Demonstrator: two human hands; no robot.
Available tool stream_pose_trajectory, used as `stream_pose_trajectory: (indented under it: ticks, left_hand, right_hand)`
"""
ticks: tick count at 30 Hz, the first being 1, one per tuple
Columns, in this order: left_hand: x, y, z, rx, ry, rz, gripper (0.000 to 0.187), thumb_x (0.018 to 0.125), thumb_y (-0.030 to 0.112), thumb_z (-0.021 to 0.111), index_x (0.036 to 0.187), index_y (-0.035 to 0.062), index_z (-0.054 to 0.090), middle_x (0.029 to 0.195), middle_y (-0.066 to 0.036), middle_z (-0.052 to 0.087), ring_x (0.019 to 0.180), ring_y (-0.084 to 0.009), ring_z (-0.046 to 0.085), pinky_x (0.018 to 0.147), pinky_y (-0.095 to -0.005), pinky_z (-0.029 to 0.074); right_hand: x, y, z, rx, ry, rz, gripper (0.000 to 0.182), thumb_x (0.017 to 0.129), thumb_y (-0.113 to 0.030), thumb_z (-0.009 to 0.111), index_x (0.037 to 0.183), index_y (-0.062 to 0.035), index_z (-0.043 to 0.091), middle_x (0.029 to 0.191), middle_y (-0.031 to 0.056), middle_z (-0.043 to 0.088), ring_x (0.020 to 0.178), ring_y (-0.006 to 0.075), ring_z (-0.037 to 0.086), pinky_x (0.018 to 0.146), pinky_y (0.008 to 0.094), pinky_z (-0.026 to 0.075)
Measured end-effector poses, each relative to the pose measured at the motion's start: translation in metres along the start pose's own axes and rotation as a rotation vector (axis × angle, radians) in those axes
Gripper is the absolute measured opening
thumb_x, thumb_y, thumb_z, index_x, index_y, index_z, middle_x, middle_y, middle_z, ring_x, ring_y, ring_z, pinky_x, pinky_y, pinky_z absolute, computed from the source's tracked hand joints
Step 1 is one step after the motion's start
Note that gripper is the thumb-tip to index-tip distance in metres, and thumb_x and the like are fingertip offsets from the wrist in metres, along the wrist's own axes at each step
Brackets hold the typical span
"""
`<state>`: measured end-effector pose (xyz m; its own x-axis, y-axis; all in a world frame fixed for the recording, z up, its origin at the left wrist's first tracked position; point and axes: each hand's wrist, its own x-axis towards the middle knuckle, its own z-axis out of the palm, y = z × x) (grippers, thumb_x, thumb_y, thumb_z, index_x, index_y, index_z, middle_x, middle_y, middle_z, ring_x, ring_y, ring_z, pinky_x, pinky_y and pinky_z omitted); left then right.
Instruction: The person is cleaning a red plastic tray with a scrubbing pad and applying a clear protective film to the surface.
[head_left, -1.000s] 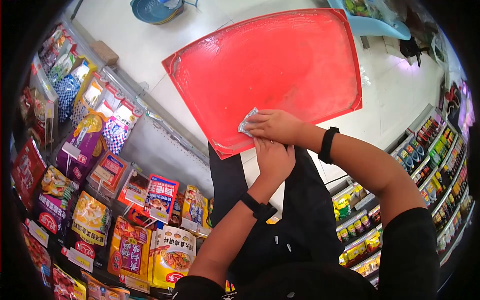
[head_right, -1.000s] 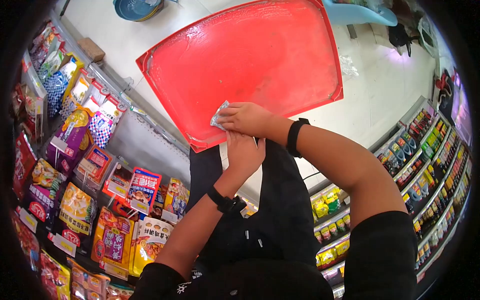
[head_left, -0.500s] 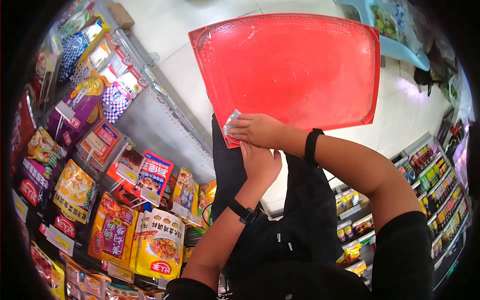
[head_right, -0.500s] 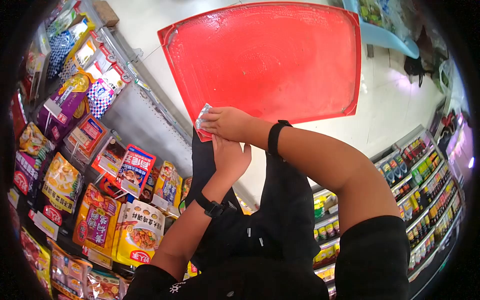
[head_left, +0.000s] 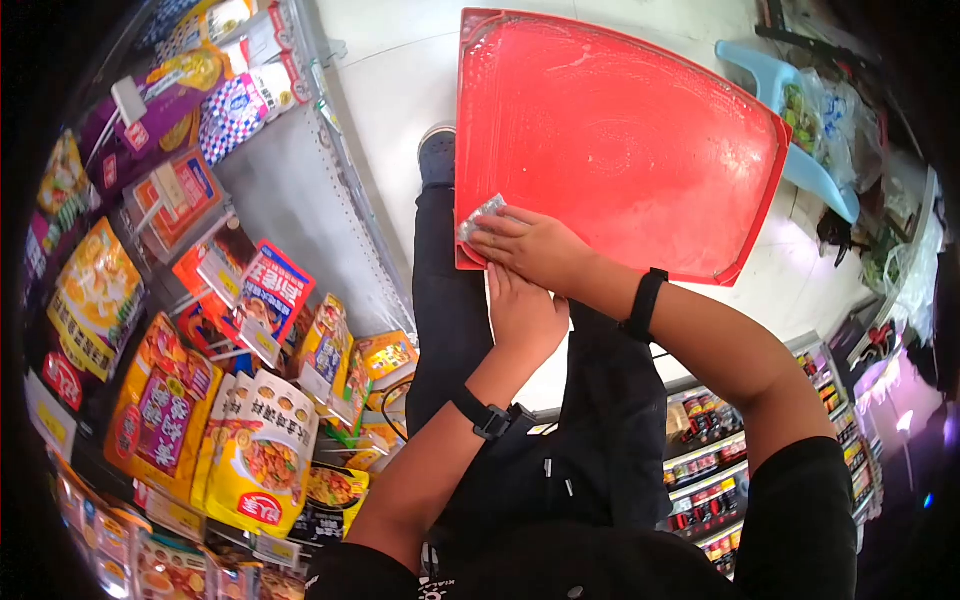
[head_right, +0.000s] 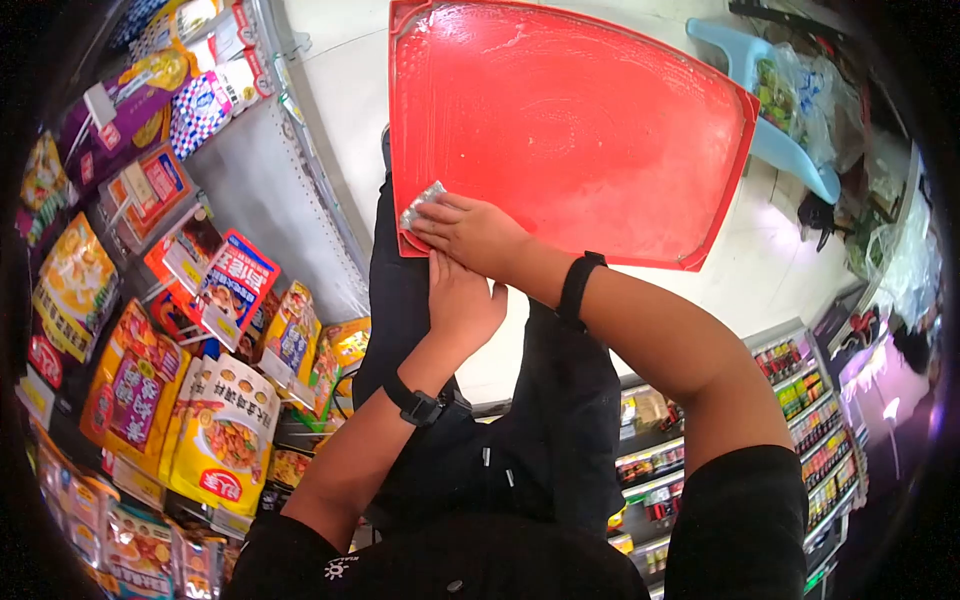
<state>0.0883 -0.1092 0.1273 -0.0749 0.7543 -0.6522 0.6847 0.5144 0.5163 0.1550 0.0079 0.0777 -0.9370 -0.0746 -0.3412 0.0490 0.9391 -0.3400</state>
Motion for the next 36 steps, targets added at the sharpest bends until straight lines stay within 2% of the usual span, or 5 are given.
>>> stream_pose_trajectory:
  ticks: [9, 13, 21, 29, 36]
  left_hand:
    - [0.0, 0.013, 0.022, 0.033, 0.235, -0.087, 0.065, 0.09, 0.027, 0.072, 0.141, -0.0092, 0.054, 0.142, -0.036, 0.053, 0.14, -0.0488, 0.044, 0.125, -0.0552, 0.025]
    - [-0.008, 0.014, 0.038, -0.027, 0.318, 0.023, 0.06, 0.087, 0.023, 0.074, 0.136, -0.0091, 0.058, 0.136, -0.035, 0.055, 0.136, -0.0493, 0.047, 0.125, -0.0551, 0.027]
    - [0.0, 0.019, 0.055, 0.074, 0.571, -0.068, 0.057, 0.089, 0.023, 0.072, 0.133, -0.0104, 0.06, 0.123, -0.036, 0.062, 0.129, -0.0514, 0.052, 0.121, -0.0581, 0.031]
    - [-0.004, 0.059, 0.083, -0.139, 0.515, -0.008, 0.064, 0.084, 0.023, 0.074, 0.135, -0.0111, 0.056, 0.13, -0.038, 0.056, 0.132, -0.0538, 0.049, 0.121, -0.0599, 0.029]
    - [-0.008, 0.046, 0.072, 0.051, 0.468, -0.065, 0.059, 0.087, 0.028, 0.072, 0.131, -0.0104, 0.06, 0.128, -0.035, 0.06, 0.13, -0.0494, 0.051, 0.12, -0.0593, 0.028]
  right_hand:
    - [0.002, 0.007, 0.019, -0.05, 0.202, -0.133, 0.052, 0.094, -0.031, 0.061, 0.145, -0.0203, 0.063, 0.152, -0.011, 0.057, 0.147, 0.0128, 0.04, 0.123, 0.0334, 0.03]
    - [-0.008, 0.004, 0.015, -0.069, 0.125, -0.174, 0.05, 0.094, -0.031, 0.06, 0.143, -0.0204, 0.063, 0.147, -0.0105, 0.06, 0.146, 0.0129, 0.042, 0.122, 0.0338, 0.032]
    - [0.0, 0.006, 0.008, -0.168, 0.121, -0.217, 0.051, 0.095, -0.031, 0.059, 0.145, -0.0194, 0.061, 0.153, -0.0097, 0.055, 0.148, 0.0134, 0.041, 0.124, 0.0355, 0.032]
    - [-0.053, 0.028, 0.015, -0.09, 0.046, -0.311, 0.051, 0.092, -0.029, 0.063, 0.142, -0.0201, 0.064, 0.152, -0.0084, 0.056, 0.146, 0.0153, 0.042, 0.123, 0.0344, 0.034]
    - [-0.032, 0.019, 0.017, -0.121, 0.045, -0.332, 0.05, 0.092, -0.027, 0.063, 0.141, -0.0203, 0.065, 0.153, -0.0101, 0.056, 0.148, 0.0164, 0.041, 0.125, 0.0345, 0.032]
